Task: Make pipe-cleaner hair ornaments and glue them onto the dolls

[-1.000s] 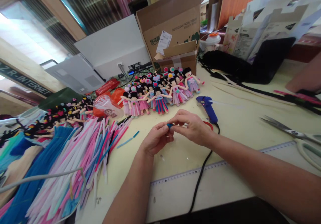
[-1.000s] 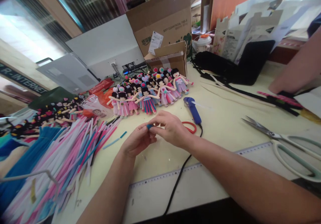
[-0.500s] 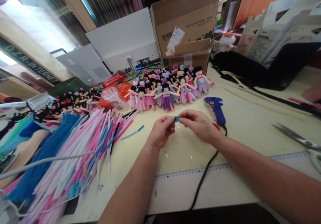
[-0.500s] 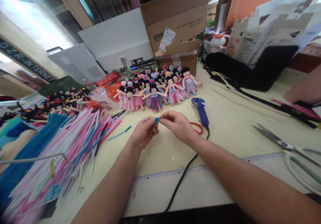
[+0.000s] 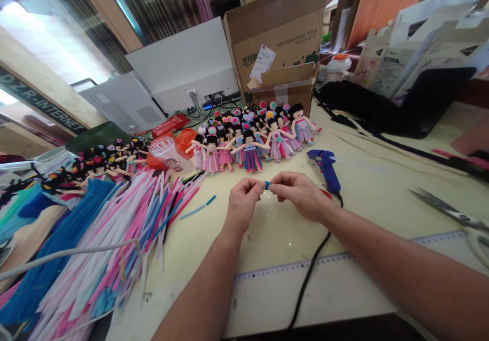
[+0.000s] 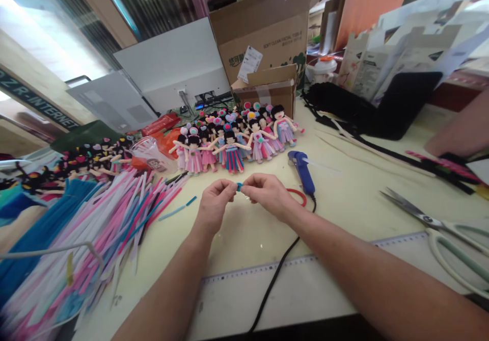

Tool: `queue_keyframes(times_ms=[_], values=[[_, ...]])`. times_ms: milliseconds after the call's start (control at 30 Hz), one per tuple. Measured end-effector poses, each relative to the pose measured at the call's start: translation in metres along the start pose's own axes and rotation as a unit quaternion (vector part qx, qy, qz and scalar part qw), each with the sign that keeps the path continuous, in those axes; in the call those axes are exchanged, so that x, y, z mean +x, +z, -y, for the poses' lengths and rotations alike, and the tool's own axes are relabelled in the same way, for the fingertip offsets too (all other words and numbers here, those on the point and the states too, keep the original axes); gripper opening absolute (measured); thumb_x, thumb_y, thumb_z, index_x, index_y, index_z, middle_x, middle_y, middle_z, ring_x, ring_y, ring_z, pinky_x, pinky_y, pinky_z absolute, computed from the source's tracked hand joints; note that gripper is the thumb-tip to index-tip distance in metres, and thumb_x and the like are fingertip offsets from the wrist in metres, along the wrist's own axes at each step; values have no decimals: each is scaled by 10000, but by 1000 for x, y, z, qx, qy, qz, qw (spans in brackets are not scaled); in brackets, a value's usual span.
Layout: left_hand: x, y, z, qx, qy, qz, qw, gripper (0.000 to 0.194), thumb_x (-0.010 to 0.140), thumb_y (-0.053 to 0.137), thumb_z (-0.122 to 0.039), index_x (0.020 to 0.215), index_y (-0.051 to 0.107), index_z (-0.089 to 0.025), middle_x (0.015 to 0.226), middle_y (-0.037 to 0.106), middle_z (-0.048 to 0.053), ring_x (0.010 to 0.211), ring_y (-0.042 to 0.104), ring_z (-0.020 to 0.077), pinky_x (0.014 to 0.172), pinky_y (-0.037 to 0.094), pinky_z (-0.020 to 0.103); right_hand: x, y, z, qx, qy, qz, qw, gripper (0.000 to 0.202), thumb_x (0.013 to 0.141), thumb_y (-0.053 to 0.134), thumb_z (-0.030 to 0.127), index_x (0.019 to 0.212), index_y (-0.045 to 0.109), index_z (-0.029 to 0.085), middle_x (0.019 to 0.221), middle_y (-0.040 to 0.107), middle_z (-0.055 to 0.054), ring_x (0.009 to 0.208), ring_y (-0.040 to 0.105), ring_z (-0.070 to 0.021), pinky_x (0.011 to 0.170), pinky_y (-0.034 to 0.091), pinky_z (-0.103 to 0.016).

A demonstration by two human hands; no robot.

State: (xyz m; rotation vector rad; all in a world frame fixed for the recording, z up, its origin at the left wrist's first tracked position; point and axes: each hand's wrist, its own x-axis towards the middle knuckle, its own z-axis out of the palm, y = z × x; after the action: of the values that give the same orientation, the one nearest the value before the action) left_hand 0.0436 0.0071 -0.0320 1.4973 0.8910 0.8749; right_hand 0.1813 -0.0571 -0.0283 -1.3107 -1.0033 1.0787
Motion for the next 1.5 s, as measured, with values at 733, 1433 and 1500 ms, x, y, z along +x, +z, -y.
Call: queue_keyframes(times_ms=[733,1433,1500], values=[[0,2,1,-19,-33,1,999,187,643,703,-326,676,633,-156,600,580,-20,547,477,88,565,399,233,3,-6,-3,-70,-8,24,997,243,703,612,404,664,605,164,591,545,18,550,475,-96,532,387,-241],[-1,1,-1,-78,-136,75,985,235,601,749,-335,694,640,-148,641,653,21,531,534,88,543,360,227,4,-8,-7,-154,-43,15,987,193,697,565,361,646,573,175,571,497,39,539,410,-95,522,325,-238],[0,0,-1,-54,-117,66,989,201,611,738,-307,674,630,-149,632,646,15,533,524,87,550,358,230,4,-8,-7,-152,-36,26,987,210,707,558,374,645,568,173,572,501,35,541,425,-99,530,334,-243]])
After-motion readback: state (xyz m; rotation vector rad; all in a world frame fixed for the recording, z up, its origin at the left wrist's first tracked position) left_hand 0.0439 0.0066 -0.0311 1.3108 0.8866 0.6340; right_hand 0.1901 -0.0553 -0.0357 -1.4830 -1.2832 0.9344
